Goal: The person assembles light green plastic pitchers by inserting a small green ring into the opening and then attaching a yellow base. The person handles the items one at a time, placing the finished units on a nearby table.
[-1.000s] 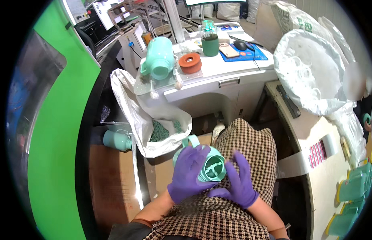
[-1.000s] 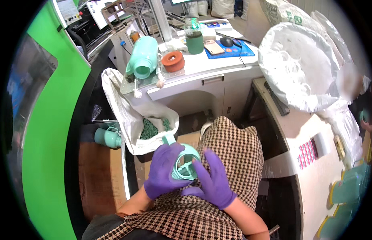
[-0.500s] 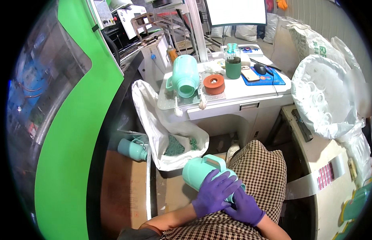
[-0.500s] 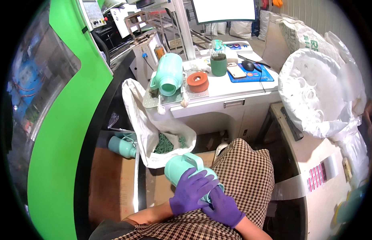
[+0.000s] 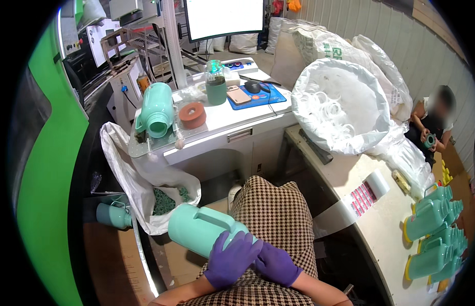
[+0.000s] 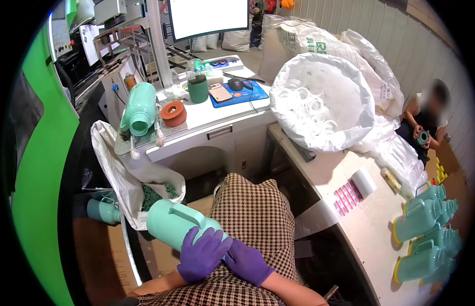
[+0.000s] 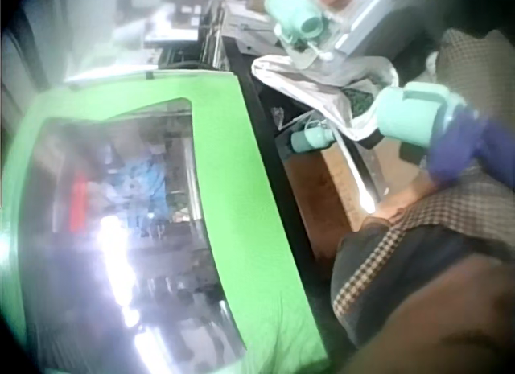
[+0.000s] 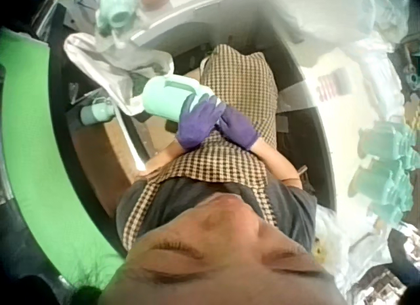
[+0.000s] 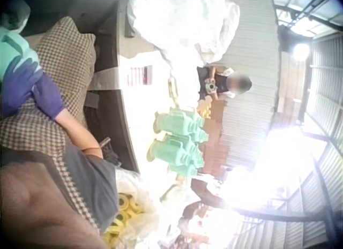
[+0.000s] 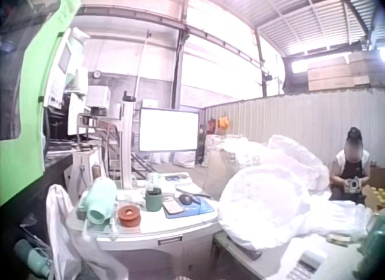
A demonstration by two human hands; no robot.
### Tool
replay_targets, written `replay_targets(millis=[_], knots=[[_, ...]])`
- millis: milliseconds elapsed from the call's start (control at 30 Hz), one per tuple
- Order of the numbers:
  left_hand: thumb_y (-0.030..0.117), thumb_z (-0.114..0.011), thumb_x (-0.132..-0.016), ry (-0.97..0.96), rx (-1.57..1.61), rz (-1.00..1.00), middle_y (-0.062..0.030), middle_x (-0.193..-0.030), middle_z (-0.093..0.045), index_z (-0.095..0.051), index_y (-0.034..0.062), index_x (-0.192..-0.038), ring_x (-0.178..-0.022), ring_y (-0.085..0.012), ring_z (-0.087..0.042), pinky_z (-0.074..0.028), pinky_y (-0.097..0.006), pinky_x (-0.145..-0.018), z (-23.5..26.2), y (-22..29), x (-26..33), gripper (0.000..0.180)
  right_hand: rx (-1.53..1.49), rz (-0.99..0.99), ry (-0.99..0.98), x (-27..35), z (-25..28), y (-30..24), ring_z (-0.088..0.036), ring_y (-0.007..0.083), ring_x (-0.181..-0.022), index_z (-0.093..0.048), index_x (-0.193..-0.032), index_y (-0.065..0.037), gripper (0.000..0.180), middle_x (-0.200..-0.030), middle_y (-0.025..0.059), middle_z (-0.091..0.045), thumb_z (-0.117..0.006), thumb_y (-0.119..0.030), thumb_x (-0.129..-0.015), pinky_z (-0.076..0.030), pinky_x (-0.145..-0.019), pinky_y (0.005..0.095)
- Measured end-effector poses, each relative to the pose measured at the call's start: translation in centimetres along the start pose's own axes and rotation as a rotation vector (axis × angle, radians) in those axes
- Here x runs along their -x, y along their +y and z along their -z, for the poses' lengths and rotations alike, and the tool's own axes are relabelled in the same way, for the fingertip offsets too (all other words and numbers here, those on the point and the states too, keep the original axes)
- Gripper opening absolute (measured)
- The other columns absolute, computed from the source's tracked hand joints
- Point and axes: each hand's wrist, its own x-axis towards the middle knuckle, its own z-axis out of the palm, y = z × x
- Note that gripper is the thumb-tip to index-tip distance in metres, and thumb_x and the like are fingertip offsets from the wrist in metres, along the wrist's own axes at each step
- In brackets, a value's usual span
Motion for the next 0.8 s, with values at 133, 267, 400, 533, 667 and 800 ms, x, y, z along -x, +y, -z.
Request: replay_targets(millis=[133, 267, 400, 533, 667, 800], knots=[[0.024, -0.060, -0.091, -0.018, 0.019, 0.022, -0.0026, -0.126, -0.063, -0.061, 0.0208, -0.135, -0.120, -0.0194, -0.061, -0.037, -0.051, -0.112, -0.2, 0.2, 0.3, 0.044, 0.093, -0.001, -0.002, -0.2, 0.6, -0.1, -0.066, 0.0389, -0.080, -0.060, -0.110, -0.003, 0.028, -0.094, 0.0162, -0.067, -0.063, -0.026, -0.095, -0.054, -0.070, 0.0451], [0.022, -0.063, -0.089, 0.009, 0.064, 0.059, -0.0041, -0.123, -0.067, -0.067, 0.0210, -0.131, -0.116, -0.0225, -0.063, -0.039, -0.053, -0.109, -0.5, 0.0, 0.8, 0.042, 0.043, -0.038, -0.068, 0.4, 1.8, -0.9, -0.068, 0.0341, -0.075, -0.064, -0.106, -0.004, 0.025, -0.088, 0.0145, -0.068, -0.064, -0.026, -0.094, -0.054, -0.066, 0.0430], [0.026, -0.055, -0.096, 0.079, -0.038, 0.057, -0.0025, -0.129, -0.060, -0.056, 0.0212, -0.141, -0.129, -0.0204, -0.053, -0.036, -0.051, -0.116, -1.9, 0.3, 1.6, 0.046, -0.536, -0.177, -0.334, 1.9, 0.4, 3.8, -0.065, 0.0245, -0.068, -0.065, -0.103, -0.004, 0.022, -0.082, 0.0100, -0.067, -0.064, -0.024, -0.095, -0.049, -0.058, 0.0356], [0.034, -0.062, -0.092, 0.139, 0.043, 0.184, -0.0023, -0.129, -0.060, -0.058, 0.0215, -0.140, -0.127, -0.0227, -0.053, -0.040, -0.052, -0.113, -2.5, -1.2, 2.0, 0.049, -0.577, -0.201, -0.287, 0.7, 3.8, 2.2, -0.064, 0.0245, -0.070, -0.064, -0.110, -0.002, 0.028, -0.084, 0.0098, -0.067, -0.068, -0.023, -0.093, -0.050, -0.061, 0.0356], [0.044, -0.082, -0.075, 0.258, 0.275, 0.348, -0.0071, -0.132, -0.063, -0.061, 0.0198, -0.136, -0.126, -0.0276, -0.056, -0.035, -0.057, -0.115, -2.8, -4.3, 3.6, 0.069, -0.239, 0.086, 0.086, -0.9, 9.4, -0.8, -0.064, 0.0244, -0.072, -0.063, -0.117, 0.000, 0.036, -0.087, 0.0097, -0.068, -0.072, -0.022, -0.091, -0.050, -0.064, 0.0356], [0.046, -0.084, -0.073, 0.326, 0.309, 0.226, -0.0089, -0.133, -0.059, -0.063, 0.0251, -0.130, -0.126, -0.0342, -0.055, -0.038, -0.060, -0.111, -2.9, -6.3, 7.5, 0.064, 0.179, 0.997, 0.365, -6.0, 9.7, -6.8, -0.064, 0.0244, -0.073, -0.062, -0.124, 0.002, 0.045, -0.089, 0.0096, -0.069, -0.075, -0.022, -0.088, -0.051, -0.067, 0.0356]])
